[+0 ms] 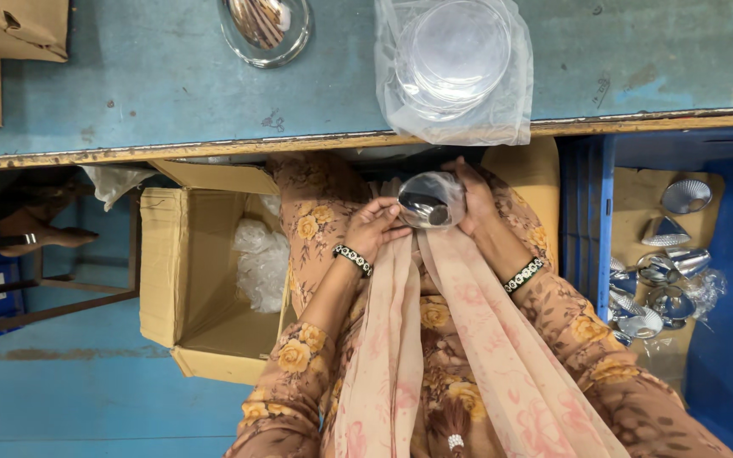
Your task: The person sits on the floor and wraps individual silver-colored metal kitchenware items in clear plastic bags. They pick up each item, place it into a bag, and set the wrapped item on the table. The process is repeated for multiple items.
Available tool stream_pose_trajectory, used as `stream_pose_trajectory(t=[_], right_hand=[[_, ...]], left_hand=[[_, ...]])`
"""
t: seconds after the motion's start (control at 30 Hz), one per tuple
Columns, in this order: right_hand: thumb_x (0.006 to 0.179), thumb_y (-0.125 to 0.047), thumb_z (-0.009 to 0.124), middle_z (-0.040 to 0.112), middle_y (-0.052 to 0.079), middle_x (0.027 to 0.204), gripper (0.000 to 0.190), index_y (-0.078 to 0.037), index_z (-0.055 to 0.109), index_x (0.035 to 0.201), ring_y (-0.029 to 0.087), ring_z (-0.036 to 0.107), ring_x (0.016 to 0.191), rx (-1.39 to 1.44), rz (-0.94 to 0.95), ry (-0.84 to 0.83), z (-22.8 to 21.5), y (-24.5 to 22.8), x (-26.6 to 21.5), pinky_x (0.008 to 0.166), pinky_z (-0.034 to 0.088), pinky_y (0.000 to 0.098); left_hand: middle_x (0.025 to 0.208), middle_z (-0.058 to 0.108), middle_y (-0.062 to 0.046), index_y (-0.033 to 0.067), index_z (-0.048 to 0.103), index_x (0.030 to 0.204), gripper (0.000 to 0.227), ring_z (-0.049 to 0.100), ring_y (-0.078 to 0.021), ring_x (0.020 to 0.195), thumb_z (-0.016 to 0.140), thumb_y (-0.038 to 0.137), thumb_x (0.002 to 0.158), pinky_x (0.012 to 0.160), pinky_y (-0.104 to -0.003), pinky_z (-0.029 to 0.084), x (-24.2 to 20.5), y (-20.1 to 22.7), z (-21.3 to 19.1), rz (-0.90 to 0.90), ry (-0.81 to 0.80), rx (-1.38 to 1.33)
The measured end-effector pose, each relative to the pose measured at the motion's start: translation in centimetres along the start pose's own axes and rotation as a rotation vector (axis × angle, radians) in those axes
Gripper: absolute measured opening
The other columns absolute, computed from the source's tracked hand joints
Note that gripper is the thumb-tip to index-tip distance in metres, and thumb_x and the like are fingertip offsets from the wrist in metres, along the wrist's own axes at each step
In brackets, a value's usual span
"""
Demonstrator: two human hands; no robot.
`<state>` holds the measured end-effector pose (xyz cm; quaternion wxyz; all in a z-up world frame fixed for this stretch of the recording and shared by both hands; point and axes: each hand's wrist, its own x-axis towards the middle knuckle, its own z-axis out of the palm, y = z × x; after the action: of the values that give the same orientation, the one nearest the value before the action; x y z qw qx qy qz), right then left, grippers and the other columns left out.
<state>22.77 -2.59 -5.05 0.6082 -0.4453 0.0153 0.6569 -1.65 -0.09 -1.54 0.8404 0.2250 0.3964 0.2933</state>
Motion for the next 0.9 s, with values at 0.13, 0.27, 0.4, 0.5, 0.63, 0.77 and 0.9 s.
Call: stream_pose_trajectory(t=[0.13, 0.27, 0.4, 0.5, 0.63, 0.77, 0.9], right_hand=[[0.097, -0.022, 0.068, 0.073, 0.007, 0.104, 0.021, -0.005, 0.071, 0.110, 0.017, 0.071, 0.088, -0.207, 0.079, -0.106, 0.5, 0.3, -0.5, 0.080, 0.060, 0.0343], [0.097, -0.022, 0.072, 0.073, 0.007, 0.102, 0.022, -0.004, 0.069, 0.109, 0.017, 0.071, 0.088, -0.179, 0.077, -0.129, -0.2, 0.8, 0.0, 0.079, 0.061, 0.0353], [0.098, -0.020, 0.072, 0.074, 0.008, 0.102, 0.021, -0.003, 0.070, 0.109, 0.016, 0.071, 0.088, -0.157, 0.019, -0.119, -0.6, 1.0, 0.3, 0.079, 0.060, 0.0331], [0.100, -0.022, 0.071, 0.073, 0.007, 0.101, 0.022, -0.002, 0.071, 0.109, 0.015, 0.070, 0.085, -0.211, 0.007, -0.128, -0.3, 0.9, 0.1, 0.077, 0.058, 0.0307], [0.098, -0.023, 0.071, 0.073, 0.005, 0.100, 0.021, -0.004, 0.071, 0.107, 0.014, 0.070, 0.085, -0.254, 0.094, -0.185, 0.1, 0.7, -0.4, 0.077, 0.058, 0.0302], [0.099, -0.025, 0.071, 0.074, 0.007, 0.100, 0.024, -0.002, 0.070, 0.107, 0.015, 0.070, 0.086, -0.231, 0.161, -0.247, -0.2, 0.7, -0.9, 0.078, 0.058, 0.0307], [0.102, -0.026, 0.069, 0.074, 0.007, 0.100, 0.025, -0.002, 0.070, 0.108, 0.015, 0.070, 0.085, -0.263, 0.066, -0.190, 0.4, 0.7, -1.0, 0.077, 0.058, 0.0310]], left_hand=[[0.104, 0.070, -0.009, 0.0056, 0.065, 0.116, 0.018, 0.073, -0.0238, 0.094, 0.060, 0.015, 0.101, 0.084, -0.048, 0.061, 0.0, 1.2, 0.8, -0.049, 0.027, -0.170], [0.127, 0.062, -0.012, 0.0088, 0.054, 0.134, 0.034, 0.070, -0.0252, 0.101, 0.057, 0.009, 0.100, 0.083, -0.043, 0.062, -0.3, 1.1, 2.5, 0.116, 0.166, 0.245], [0.141, 0.051, -0.016, 0.0067, 0.044, 0.147, 0.064, 0.066, -0.0257, 0.112, 0.071, 0.010, 0.089, 0.088, -0.038, 0.063, -1.5, 0.5, 3.8, 0.477, 0.112, 0.753], [0.139, 0.045, -0.018, 0.0066, 0.041, 0.149, 0.079, 0.060, -0.0281, 0.121, 0.080, 0.019, 0.082, 0.090, -0.037, 0.060, -1.9, 0.7, 4.5, 0.482, 0.171, 0.899], [0.132, 0.052, -0.019, 0.0057, 0.043, 0.148, 0.089, 0.055, -0.0369, 0.124, 0.092, 0.027, 0.076, 0.104, -0.045, 0.049, -2.2, 1.5, 5.0, 0.648, 0.216, 1.145], [0.132, 0.054, -0.019, 0.0079, 0.046, 0.146, 0.089, 0.059, -0.0365, 0.122, 0.091, 0.029, 0.072, 0.105, -0.044, 0.051, -2.5, 1.8, 5.5, 0.637, 0.222, 1.101], [0.135, 0.058, -0.018, 0.0085, 0.050, 0.144, 0.083, 0.061, -0.0346, 0.125, 0.091, 0.028, 0.074, 0.107, -0.042, 0.052, -3.2, 2.6, 5.9, 0.691, 0.242, 1.089]])
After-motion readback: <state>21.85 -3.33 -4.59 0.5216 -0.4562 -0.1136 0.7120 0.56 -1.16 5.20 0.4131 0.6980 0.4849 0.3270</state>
